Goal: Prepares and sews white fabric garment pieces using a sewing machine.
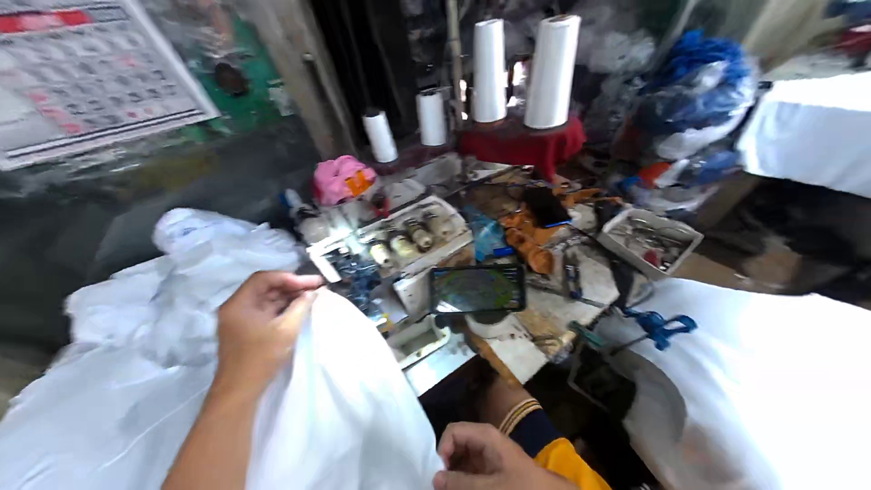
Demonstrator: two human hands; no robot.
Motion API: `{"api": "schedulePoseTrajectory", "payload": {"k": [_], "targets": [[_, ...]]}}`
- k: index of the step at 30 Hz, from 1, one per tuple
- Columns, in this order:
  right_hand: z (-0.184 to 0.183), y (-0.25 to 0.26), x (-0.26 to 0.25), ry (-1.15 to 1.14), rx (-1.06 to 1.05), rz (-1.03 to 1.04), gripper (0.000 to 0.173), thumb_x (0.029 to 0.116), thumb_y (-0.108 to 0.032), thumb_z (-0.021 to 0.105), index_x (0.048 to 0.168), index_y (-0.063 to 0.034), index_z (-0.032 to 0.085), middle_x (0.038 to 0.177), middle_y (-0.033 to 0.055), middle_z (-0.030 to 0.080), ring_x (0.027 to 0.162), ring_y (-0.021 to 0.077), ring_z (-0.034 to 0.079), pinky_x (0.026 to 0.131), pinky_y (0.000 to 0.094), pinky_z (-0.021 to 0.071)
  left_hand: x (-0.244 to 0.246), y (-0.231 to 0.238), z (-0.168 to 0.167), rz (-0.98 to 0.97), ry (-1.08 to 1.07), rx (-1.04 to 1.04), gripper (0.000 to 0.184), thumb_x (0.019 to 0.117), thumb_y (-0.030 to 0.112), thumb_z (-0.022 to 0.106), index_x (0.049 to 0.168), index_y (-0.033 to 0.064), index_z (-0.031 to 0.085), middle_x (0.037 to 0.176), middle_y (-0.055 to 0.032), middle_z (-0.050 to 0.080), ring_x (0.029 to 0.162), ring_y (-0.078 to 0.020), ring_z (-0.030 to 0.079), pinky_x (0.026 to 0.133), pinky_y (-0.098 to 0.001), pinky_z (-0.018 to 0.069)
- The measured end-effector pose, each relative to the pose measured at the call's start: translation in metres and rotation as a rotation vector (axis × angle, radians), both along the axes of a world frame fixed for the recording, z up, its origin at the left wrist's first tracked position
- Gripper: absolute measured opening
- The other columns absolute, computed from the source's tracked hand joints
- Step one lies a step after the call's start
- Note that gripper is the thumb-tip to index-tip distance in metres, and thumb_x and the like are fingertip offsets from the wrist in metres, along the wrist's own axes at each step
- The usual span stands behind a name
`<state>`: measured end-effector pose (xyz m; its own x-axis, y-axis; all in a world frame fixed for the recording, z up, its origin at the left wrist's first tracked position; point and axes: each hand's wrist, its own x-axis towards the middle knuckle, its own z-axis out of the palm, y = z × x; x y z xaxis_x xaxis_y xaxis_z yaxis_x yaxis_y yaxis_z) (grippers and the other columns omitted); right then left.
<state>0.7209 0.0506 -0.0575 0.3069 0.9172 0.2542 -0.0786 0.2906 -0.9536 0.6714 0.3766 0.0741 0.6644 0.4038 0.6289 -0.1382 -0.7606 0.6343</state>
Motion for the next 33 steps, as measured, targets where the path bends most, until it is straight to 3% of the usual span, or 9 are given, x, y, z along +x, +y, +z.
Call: {"api": "schedulePoseTrajectory", "payload": {"k": [6,9,12,16,18,21,25,29,33], "targets": [[0.015,-0.01,0.002,-0.027,-0.005,-0.013,0.012,0.1003,-0.012,0.065,0.105,-0.0005,0.064,0.095,0.0093,0.066,0.081,0.0164,0.067,0.073,0.0344,0.0598,0.001,-0.006,0.011,-0.028,-0.227,-0.158,0.03,0.0868,-0.003,0.074,0.109,0.0103,0.059,0.11,0.0022,0.075,0.098,-0.0123,0.073,0.089,-0.0337,0.0624],[0.002,-0.007,0.001,-0.042,-0.137,-0.078,0.013,0.1002,-0.015,0.066,0.103,-0.0031,0.065,0.089,0.0069,0.068,0.076,0.0157,0.067,0.068,0.034,0.0599,0.004,-0.01,-0.016,0.108,-0.107,-0.132,0.025,0.088,-0.002,0.074,0.11,-0.0013,0.062,0.107,-0.0083,0.075,0.097,-0.0168,0.073,0.088,-0.0375,0.0623],[0.001,-0.006,-0.001,-0.055,-0.23,-0.067,0.013,0.1001,-0.015,0.065,0.103,-0.0024,0.064,0.088,0.0074,0.068,0.074,0.016,0.067,0.067,0.0344,0.0594,0.002,-0.008,-0.025,0.151,-0.024,-0.082,0.021,0.089,-0.003,0.074,0.108,0.0007,0.065,0.107,-0.0073,0.076,0.097,-0.016,0.075,0.088,-0.0369,0.0638],[-0.003,-0.008,-0.004,-0.041,-0.28,-0.007,0.015,0.1007,-0.016,0.065,0.105,-0.0018,0.064,0.092,0.009,0.069,0.077,0.0172,0.069,0.069,0.0362,0.0601,-0.003,-0.007,-0.027,0.206,0.097,0.19,0.014,0.0939,0.004,0.069,0.108,0.0048,0.07,0.109,-0.0039,0.075,0.101,-0.0128,0.072,0.094,-0.0367,0.0611],[-0.001,-0.008,-0.003,-0.045,-0.266,0.014,0.016,0.1009,-0.016,0.065,0.106,-0.001,0.063,0.092,0.0093,0.069,0.079,0.0179,0.069,0.072,0.0374,0.0603,-0.005,-0.011,-0.019,0.277,0.223,0.414,0.013,0.0962,0.009,0.067,0.108,0.0089,0.074,0.114,-0.0059,0.071,0.108,-0.0205,0.067,0.097,-0.0445,0.0552],[0.0,-0.011,0.0,-0.036,-0.247,0.036,0.015,0.1017,-0.014,0.064,0.106,-0.0004,0.062,0.093,0.0102,0.069,0.082,0.0191,0.07,0.075,0.0383,0.061,-0.005,-0.017,-0.016,0.347,0.347,0.619,0.013,0.0978,0.016,0.066,0.102,0.0174,0.078,0.109,-0.0067,0.067,0.107,-0.0284,0.061,0.092,-0.0513,0.047],[-0.002,-0.015,0.006,-0.033,-0.267,0.022,0.014,0.1018,-0.014,0.063,0.107,-0.0009,0.062,0.092,0.0095,0.069,0.08,0.0182,0.07,0.073,0.0373,0.0609,-0.011,-0.026,-0.013,0.332,0.432,0.606,0.022,0.0992,0.013,0.06,0.113,0.0167,0.077,0.117,-0.0076,0.066,0.111,-0.0297,0.06,0.094,-0.0544,0.0456],[-0.004,-0.022,0.013,-0.048,-0.296,-0.024,0.018,0.1004,-0.016,0.066,0.111,-0.0015,0.068,0.088,0.0075,0.073,0.072,0.0163,0.07,0.067,0.0362,0.0611,-0.015,-0.025,-0.012,0.27,0.463,0.569,0.03,0.1021,0.024,0.052,0.121,0.0208,0.075,0.127,-0.0058,0.064,0.122,-0.0288,0.056,0.099,-0.0564,0.0432],[-0.008,-0.02,0.015,-0.046,-0.326,-0.155,0.016,0.1019,-0.016,0.064,0.109,-0.0026,0.068,0.085,0.0059,0.073,0.071,0.0142,0.07,0.066,0.033,0.0601,-0.001,-0.024,-0.024,0.254,0.508,0.565,0.047,0.1051,0.037,0.035,0.131,0.0171,0.069,0.142,-0.0082,0.058,0.137,-0.0299,0.048,0.106,-0.0608,0.0366]]}}
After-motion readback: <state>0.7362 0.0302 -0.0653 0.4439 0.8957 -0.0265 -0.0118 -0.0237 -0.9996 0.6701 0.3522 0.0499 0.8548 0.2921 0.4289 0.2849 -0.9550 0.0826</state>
